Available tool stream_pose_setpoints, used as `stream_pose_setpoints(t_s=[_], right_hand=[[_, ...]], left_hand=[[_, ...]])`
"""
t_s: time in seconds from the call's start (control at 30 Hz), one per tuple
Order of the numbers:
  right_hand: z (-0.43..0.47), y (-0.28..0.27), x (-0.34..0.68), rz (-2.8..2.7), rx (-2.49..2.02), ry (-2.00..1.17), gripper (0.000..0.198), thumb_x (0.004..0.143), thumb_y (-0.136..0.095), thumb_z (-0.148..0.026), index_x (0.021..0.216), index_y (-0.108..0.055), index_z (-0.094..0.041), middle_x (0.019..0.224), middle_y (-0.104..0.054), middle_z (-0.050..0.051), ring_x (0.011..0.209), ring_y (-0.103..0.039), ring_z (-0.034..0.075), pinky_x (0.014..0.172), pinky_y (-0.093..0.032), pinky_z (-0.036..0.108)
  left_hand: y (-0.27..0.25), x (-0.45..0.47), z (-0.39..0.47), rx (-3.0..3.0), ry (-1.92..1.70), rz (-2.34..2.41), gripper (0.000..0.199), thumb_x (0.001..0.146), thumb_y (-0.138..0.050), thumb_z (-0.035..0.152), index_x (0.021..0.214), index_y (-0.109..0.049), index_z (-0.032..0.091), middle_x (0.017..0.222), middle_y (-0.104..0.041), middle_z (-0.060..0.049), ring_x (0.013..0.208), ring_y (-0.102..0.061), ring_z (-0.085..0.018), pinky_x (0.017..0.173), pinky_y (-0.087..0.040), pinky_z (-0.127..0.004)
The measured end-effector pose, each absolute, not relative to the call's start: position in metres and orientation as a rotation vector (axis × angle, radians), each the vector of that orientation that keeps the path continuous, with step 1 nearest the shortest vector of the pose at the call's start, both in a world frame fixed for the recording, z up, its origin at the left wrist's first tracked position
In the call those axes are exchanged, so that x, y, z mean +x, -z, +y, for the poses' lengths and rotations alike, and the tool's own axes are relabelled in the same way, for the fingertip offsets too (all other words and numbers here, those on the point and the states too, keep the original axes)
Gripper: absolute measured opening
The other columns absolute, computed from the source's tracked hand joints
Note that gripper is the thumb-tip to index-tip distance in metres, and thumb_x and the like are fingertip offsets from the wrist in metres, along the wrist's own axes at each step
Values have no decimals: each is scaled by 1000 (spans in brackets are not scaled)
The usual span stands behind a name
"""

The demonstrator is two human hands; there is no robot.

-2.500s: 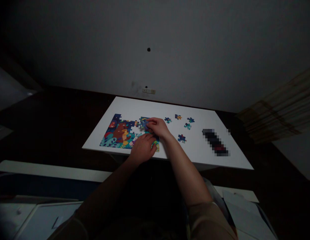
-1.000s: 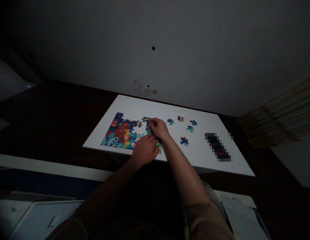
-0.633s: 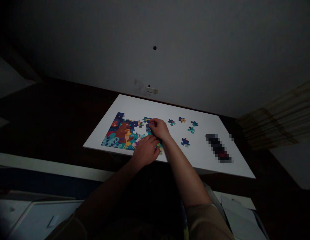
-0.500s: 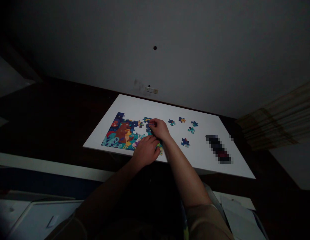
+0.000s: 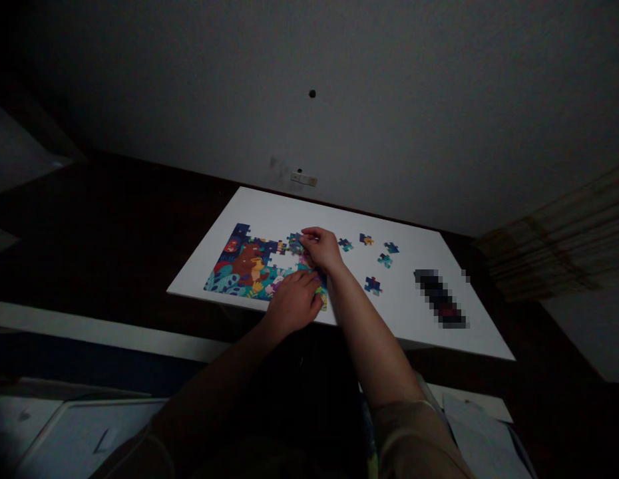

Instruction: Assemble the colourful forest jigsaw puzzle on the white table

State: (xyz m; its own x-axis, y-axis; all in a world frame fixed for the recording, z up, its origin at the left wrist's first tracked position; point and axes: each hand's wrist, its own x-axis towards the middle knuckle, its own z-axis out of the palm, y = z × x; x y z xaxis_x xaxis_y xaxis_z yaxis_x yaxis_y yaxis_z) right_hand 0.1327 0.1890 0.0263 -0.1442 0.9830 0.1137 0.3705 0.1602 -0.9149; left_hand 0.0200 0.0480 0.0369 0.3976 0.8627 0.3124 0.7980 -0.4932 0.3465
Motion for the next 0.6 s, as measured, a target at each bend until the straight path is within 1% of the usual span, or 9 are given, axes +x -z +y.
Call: stream_pose_setpoints(t_s=[0.07, 0.2, 0.33, 0.47, 0.6], right_hand=[[204, -30, 128, -1649, -1269, -977, 33, 79, -66, -35, 108, -65, -19, 97, -69, 9, 67, -63, 15, 60, -52, 27], [235, -36, 113, -1797, -1180, -988, 26, 77, -69, -31, 100, -70, -19, 92, -71, 8, 71, -64, 17, 65, -53, 29], [256, -36, 99, -1993, -1204, -945, 18, 75, -69, -26, 92, -73, -19, 85, -72, 8, 70, -64, 18, 62, -51, 28], [261, -35, 94, -2124, -1226, -878, 17, 75, -67, -21, 91, -74, -18, 83, -72, 7, 69, -63, 17, 63, -48, 27], [260, -36, 93, -2127, -1234, -875, 19, 75, -67, -20, 93, -74, -18, 85, -73, 6, 69, -63, 16, 64, -47, 26]], left_hand=[[-37, 20, 48, 2509, -683, 1506, 26, 90, -46, 30, 109, -59, 19, 122, -58, -9, 115, -48, -26, 98, -39, -42], [-39, 19, 47, 2517, -679, 1518, 24, 89, -47, 29, 107, -60, 20, 119, -60, -8, 116, -48, -26, 97, -40, -42], [-38, 19, 47, 2518, -694, 1521, 24, 89, -47, 30, 107, -60, 20, 121, -59, -8, 117, -47, -26, 98, -39, -41], [-35, 19, 49, 2500, -701, 1513, 25, 89, -47, 31, 107, -60, 20, 122, -59, -8, 117, -46, -26, 99, -39, -41], [-35, 19, 50, 2490, -689, 1503, 24, 89, -48, 32, 105, -61, 20, 121, -59, -8, 117, -46, -26, 98, -39, -41]])
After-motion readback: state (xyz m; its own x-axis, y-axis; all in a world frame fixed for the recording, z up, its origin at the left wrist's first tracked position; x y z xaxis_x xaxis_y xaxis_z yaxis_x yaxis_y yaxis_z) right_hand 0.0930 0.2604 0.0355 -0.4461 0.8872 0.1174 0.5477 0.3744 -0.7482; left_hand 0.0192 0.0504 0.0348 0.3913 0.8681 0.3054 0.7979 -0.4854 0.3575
